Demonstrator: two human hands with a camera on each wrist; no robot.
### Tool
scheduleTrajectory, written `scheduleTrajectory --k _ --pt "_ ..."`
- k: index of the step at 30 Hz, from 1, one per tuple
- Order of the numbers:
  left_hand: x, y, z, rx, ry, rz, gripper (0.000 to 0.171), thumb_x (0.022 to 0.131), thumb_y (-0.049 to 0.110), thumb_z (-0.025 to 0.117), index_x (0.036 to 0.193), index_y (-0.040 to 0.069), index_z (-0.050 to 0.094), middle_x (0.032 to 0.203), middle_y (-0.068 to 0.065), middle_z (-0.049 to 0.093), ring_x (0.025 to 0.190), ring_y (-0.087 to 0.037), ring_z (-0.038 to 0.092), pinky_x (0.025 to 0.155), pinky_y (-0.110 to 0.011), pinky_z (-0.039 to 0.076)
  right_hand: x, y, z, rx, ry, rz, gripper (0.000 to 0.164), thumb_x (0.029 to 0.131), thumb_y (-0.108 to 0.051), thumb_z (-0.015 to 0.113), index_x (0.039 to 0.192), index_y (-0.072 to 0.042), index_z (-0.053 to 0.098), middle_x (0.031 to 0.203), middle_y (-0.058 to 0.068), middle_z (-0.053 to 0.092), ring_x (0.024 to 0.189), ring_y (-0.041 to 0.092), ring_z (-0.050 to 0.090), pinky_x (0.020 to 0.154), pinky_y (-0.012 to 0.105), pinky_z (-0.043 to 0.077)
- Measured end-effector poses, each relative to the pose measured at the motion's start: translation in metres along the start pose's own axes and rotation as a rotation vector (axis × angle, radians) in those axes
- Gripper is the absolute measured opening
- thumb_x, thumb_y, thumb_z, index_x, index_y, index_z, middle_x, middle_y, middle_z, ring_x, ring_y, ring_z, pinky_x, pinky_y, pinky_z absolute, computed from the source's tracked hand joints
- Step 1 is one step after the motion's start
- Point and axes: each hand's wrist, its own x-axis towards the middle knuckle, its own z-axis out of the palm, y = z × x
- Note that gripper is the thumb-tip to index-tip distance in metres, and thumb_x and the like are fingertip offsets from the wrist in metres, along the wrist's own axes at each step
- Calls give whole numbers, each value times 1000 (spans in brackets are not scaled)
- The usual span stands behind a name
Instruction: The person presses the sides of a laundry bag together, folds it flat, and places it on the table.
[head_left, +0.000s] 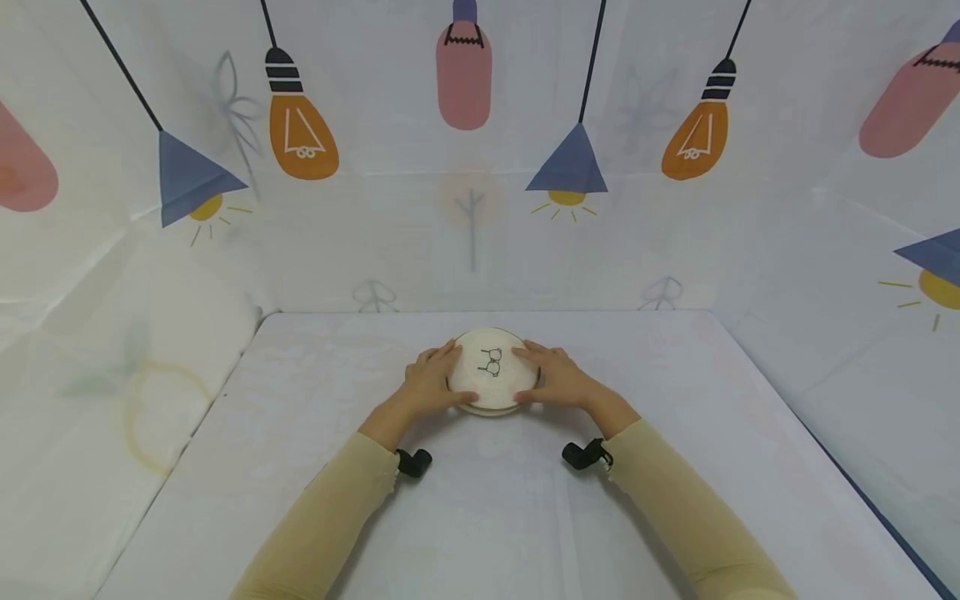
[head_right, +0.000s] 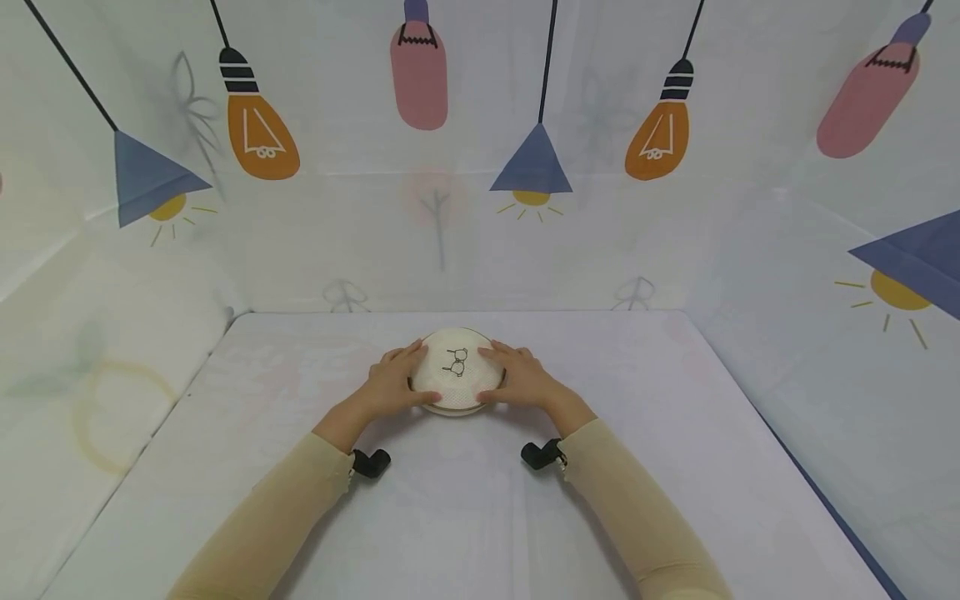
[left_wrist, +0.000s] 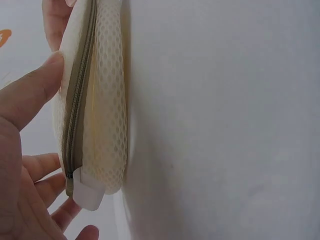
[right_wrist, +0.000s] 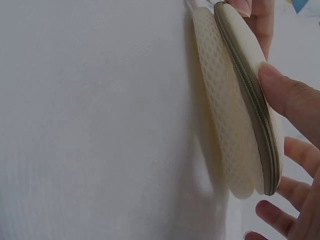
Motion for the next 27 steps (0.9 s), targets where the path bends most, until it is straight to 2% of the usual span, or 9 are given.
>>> scheduleTrajectory --k 15,20,27 --pt "1 -2 -10 54 -48 -10 98 81 59 76 157 13 34 165 -5 25 142 -36 29 108 -59 27 4 -1 -4 -78 -51 17 94 80 -63 74 157 -26 36 165 7 23 135 35 34 108 58 34" --pt "3 -3 -9 83 -68 -23 97 82 63 73 157 15 33 165 -2 24 141 -33 30 108 -54 26 5 -2 -6 -72 -67 17 94 79 -65 74 156 -24 38 164 8 25 132 33 37 107 57 33" --pt "3 0 -8 114 -88 -35 98 80 66 72 157 17 35 164 -1 26 132 -30 36 103 -46 29 4 -3 -5 -101 -96 34 96 77 -68 73 156 -26 37 164 4 25 125 27 39 103 53 35"
